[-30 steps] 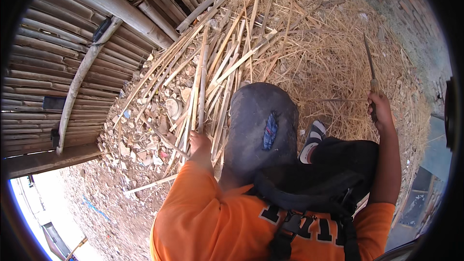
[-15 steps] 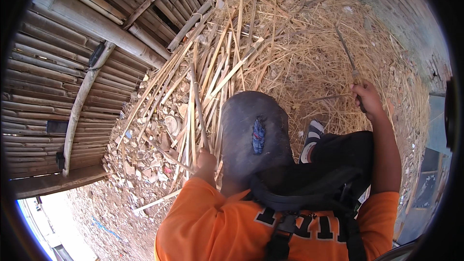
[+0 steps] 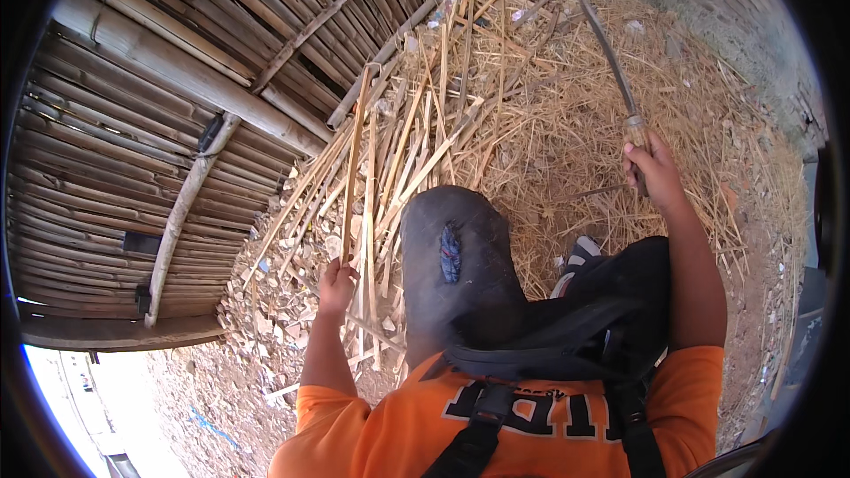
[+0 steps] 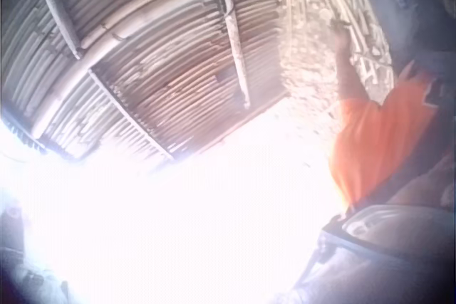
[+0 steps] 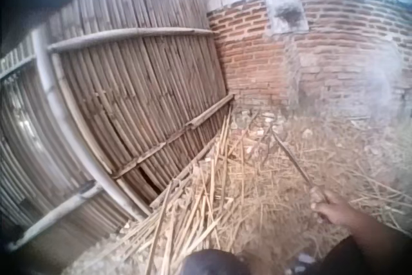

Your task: The person uses a machete to strip and shave a long bamboo stick while sitting on the ground surrounded by wood shavings.

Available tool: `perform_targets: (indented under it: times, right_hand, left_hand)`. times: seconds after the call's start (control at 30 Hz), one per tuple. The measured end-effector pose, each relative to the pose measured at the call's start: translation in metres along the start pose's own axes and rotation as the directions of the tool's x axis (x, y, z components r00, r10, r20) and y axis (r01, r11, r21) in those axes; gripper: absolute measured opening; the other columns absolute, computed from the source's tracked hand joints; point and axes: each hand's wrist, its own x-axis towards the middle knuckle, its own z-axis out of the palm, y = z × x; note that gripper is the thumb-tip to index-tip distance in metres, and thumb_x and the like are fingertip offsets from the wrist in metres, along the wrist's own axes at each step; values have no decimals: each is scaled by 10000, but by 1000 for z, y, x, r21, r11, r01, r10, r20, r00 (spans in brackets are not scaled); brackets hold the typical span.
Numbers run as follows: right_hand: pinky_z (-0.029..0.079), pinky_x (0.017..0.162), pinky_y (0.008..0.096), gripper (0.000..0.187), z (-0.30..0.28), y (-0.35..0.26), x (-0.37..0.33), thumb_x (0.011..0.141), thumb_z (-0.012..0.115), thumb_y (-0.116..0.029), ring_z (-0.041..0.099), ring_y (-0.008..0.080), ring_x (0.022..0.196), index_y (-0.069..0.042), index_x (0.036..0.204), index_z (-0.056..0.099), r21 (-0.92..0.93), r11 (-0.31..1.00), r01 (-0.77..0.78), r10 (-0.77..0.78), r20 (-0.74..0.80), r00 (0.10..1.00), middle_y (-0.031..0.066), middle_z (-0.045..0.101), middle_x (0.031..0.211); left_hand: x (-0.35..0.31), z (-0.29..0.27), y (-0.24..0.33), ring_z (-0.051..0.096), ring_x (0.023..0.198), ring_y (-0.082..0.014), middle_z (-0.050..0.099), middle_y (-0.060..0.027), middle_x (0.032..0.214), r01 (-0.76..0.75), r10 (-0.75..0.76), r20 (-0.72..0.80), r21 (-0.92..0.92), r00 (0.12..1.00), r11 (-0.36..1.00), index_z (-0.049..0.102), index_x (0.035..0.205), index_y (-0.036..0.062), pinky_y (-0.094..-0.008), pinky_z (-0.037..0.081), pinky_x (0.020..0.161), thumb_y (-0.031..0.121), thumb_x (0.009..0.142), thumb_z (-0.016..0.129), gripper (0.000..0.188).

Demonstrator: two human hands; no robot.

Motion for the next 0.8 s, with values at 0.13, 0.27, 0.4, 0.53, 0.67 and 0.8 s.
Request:
perform_targets:
  times: [0.13, 0.27, 0.4, 0.53, 0.67, 0.8]
  right_hand:
    - [460, 574, 299, 320, -10, -2, -5, 919, 669, -245, 546, 126, 617, -33, 1145, 587, -290, 957, -8, 17, 30, 999, 29, 569, 794]
    - [470, 676, 373, 370, -18, -11, -24, 898, 707, -275, 569, 182, 729, -31, 1160, 612, -427, 897, 116, -77, 109, 991, 59, 579, 800]
    - [471, 651, 378, 369, -31, -12, -40, 880, 738, -301, 607, 199, 730, -42, 1120, 631, -433, 857, 281, -232, 164, 959, 82, 631, 838]
    - [497, 653, 400, 415, -37, -13, -52, 866, 736, -353, 638, 283, 710, -58, 1135, 625, -547, 754, 364, -225, 305, 925, 141, 638, 782]
    - [507, 649, 450, 401, -39, -2, -53, 875, 703, -363, 664, 341, 730, -72, 1138, 618, -607, 618, 499, -323, 383, 865, 156, 666, 799]
    - [515, 652, 467, 391, -37, 12, -41, 861, 707, -341, 671, 362, 729, -76, 1133, 613, -659, 546, 518, -354, 379, 855, 170, 678, 823]
  left_hand:
    - [-34, -12, 91, 398, 512, -35, 611, -13, 782, -28, 51, 147, -151, 988, 988, 592, 1255, 33, -205, 314, 461, 159, 1052, 425, 292]
    - [-87, 5, 177, 399, 528, -36, 568, 21, 742, -77, 99, 244, -97, 965, 992, 595, 1239, 37, -212, 310, 470, 175, 1055, 435, 281]
    - [-114, 23, 195, 433, 537, -82, 555, -16, 742, -78, 85, 379, -33, 922, 996, 573, 1196, 13, -244, 348, 487, 289, 1058, 434, 339]
    - [-149, 49, 191, 408, 606, -27, 496, 76, 730, -119, 90, 395, 49, 914, 992, 640, 1114, 37, -222, 341, 541, 252, 1066, 468, 280]
    - [-152, 54, 176, 466, 566, -69, 577, -12, 741, -231, 131, 436, 183, 890, 956, 610, 1127, 21, -240, 379, 508, 272, 1074, 442, 306]
    - [-153, 53, 180, 500, 579, -84, 592, -10, 749, -325, 205, 423, 235, 883, 916, 610, 1123, 14, -269, 411, 520, 279, 1071, 462, 308]
